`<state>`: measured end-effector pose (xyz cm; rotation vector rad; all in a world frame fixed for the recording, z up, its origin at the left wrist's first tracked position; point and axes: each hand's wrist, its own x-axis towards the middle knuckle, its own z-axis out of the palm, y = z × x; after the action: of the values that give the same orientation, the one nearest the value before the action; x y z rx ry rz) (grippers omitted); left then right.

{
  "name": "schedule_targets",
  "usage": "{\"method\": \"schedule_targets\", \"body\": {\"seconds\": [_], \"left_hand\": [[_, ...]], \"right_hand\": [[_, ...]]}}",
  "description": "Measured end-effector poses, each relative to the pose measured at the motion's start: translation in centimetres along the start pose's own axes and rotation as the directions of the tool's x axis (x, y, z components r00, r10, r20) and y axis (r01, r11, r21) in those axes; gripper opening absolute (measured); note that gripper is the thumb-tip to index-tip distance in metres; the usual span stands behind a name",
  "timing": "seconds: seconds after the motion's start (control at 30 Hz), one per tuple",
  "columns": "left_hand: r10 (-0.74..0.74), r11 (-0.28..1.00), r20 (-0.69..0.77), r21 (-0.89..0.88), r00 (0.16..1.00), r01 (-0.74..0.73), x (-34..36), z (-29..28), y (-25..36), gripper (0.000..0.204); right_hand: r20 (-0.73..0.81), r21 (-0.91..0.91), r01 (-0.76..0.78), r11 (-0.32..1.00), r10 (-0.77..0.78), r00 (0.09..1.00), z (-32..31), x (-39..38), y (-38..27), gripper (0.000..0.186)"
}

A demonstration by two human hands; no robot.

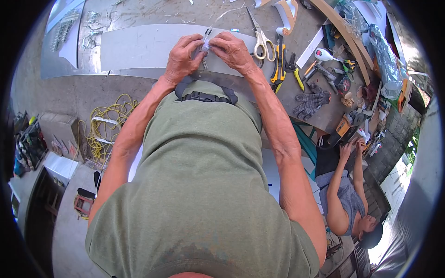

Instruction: Cutting out and preparing plastic/foam letter shapes for a sign, including applying adhesive backing and small components.

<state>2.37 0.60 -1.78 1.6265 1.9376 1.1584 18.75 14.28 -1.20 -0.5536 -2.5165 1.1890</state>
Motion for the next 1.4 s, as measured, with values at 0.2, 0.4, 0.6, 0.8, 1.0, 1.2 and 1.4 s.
{"method": "schedule_targets", "body": {"seconds": [0.2,0.4,0.6,0.8,1.0,1.2,1.4], "left_hand": [[0.003,1.000,-0.006,-0.004,1.000,-0.003,-0.03,-0.11,0.01,0.034],[0.010,1.000,-0.006,-0.001,1.000,-0.010,-0.03,-0.12,0.10,0.034],[0.009,1.000,-0.008,-0.016,1.000,-0.009,-0.10,-0.10,0.09,0.035],[0.021,1.000,-0.019,0.011,1.000,-0.021,-0.18,-0.07,0.34,0.033],[0.069,0.996,-0.001,0.064,0.998,-0.069,-0.33,0.09,0.11,0.025],[0.097,0.989,0.006,0.115,0.995,-0.097,-0.37,0.04,-0.14,0.024],[0.108,0.988,-0.006,0.115,0.994,-0.107,-0.25,0.14,-0.09,0.024]], "right_hand": [[0.010,-0.005,-0.004,1.000,0.004,1.000,0.01,0.00,-0.03,0.019],[-0.019,-0.016,-0.012,1.000,0.011,1.000,0.23,-0.13,0.00,0.019],[-0.012,-0.016,-0.008,1.000,0.008,1.000,0.23,-0.06,0.01,0.020],[-0.002,-0.021,-0.001,1.000,0.001,1.000,0.16,0.01,0.04,0.020],[-0.014,-0.046,0.022,0.999,-0.023,1.000,0.09,-0.01,0.20,0.021],[-0.021,0.069,-0.089,0.994,0.090,0.996,-0.16,-0.36,-0.20,0.030],[-0.060,0.000,-0.036,0.999,0.036,0.998,-0.26,-0.48,0.05,0.026]]}}
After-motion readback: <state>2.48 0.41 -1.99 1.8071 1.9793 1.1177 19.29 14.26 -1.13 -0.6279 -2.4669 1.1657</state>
